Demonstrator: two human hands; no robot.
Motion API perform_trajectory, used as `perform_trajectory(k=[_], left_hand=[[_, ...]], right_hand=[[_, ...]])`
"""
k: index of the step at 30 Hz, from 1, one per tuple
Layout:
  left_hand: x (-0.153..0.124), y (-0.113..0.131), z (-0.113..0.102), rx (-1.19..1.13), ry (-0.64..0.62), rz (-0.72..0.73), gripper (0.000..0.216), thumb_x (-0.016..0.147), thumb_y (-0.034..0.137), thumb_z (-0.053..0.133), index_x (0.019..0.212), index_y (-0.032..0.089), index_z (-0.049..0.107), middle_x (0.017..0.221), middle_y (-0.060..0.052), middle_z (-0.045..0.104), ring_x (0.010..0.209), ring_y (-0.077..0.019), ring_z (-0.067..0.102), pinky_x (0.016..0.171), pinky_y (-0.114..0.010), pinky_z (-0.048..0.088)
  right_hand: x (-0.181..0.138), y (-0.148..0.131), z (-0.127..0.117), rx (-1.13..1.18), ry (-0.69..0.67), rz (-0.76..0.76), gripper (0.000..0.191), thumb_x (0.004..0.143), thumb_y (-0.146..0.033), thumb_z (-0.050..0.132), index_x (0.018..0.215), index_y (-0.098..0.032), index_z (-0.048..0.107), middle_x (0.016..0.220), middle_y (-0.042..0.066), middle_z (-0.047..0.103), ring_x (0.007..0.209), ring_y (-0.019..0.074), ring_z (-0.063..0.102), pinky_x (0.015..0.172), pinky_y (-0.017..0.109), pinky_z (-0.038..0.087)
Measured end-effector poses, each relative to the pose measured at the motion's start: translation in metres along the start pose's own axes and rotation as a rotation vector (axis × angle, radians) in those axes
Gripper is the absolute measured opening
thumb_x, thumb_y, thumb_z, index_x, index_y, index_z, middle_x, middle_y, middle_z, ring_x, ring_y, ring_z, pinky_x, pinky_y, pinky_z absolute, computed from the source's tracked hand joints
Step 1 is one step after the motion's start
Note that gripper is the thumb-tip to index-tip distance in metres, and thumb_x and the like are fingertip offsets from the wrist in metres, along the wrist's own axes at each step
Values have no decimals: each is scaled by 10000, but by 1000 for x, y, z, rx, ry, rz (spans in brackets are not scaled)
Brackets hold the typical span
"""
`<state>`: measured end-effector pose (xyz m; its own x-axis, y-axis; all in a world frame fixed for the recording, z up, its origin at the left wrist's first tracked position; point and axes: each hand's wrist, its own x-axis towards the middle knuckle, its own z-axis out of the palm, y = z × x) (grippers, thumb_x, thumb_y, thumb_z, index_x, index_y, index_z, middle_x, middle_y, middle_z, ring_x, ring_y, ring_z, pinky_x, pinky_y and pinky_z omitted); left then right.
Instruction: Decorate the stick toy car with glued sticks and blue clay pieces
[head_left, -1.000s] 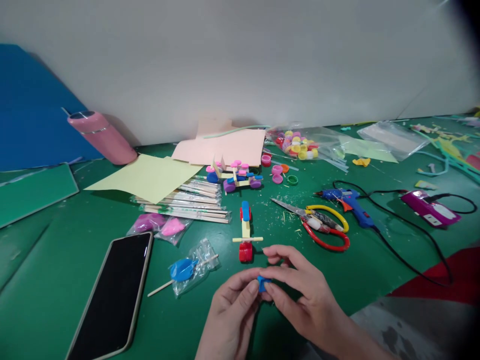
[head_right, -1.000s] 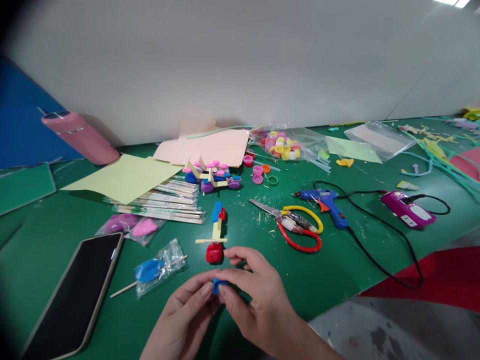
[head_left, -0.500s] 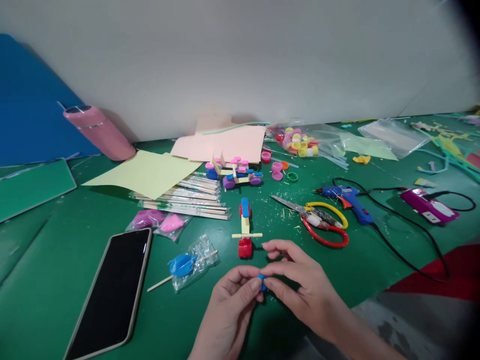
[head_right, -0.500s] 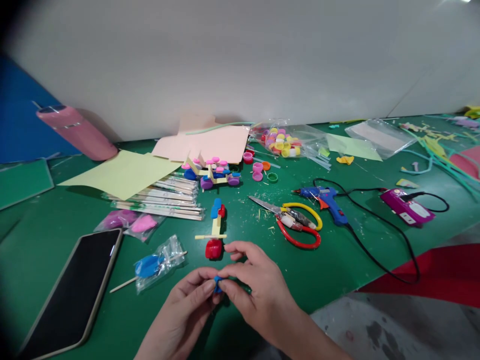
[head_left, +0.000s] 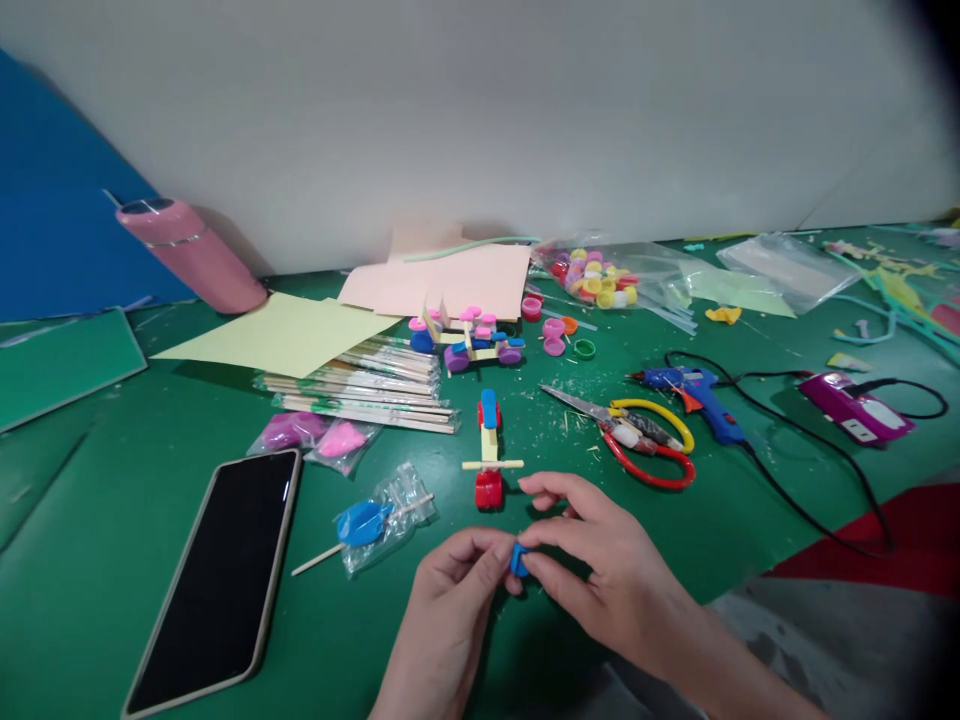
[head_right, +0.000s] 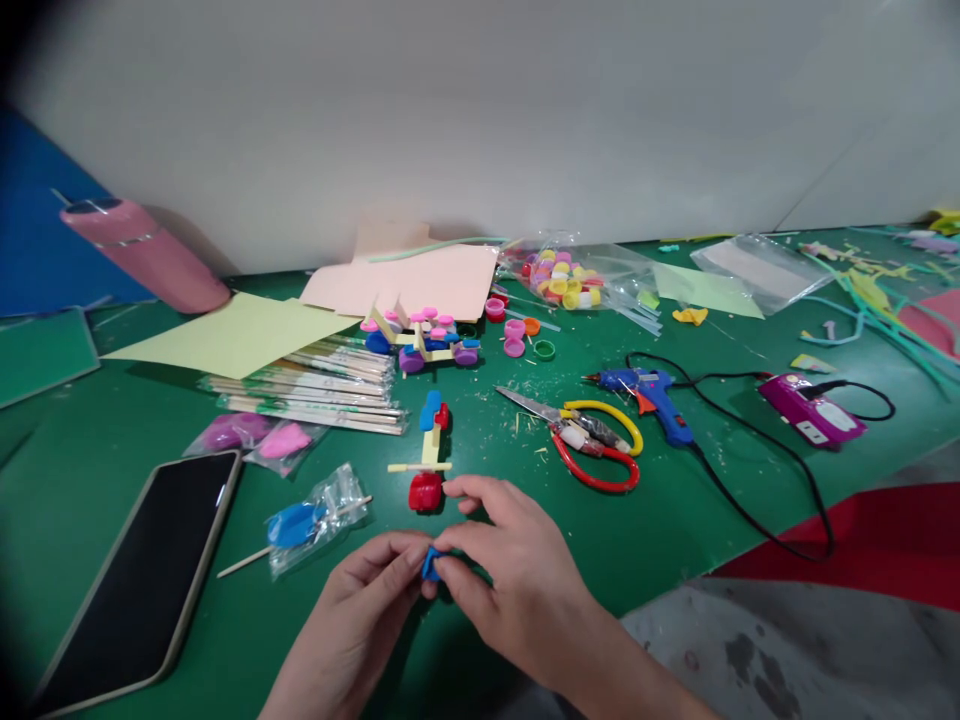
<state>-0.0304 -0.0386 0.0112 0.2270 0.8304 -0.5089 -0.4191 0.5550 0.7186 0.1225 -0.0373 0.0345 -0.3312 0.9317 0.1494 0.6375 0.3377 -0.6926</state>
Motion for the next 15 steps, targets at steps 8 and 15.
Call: perform_trajectory(k=[8,15], left_hand=[[2,2,-1,13,-5,-11,108,674,221,661,608,137,645,542,3,579,564,-111,473,606,-238,360],[2,1,0,-36,-11,-24,109,666,221,667,602,136,642,530,5,574,551,-106,469,593,-234,359]], right_hand=[[2,1,3,-31,-5,-14,119,809,-181,532,805,-220,644,1179,33,510,961,164,527,830,307,448],[1,2,2,-22,-5,-15,120,801,-182,538,838,-227,642,1211,27,484,981,160,513,850,296,436]])
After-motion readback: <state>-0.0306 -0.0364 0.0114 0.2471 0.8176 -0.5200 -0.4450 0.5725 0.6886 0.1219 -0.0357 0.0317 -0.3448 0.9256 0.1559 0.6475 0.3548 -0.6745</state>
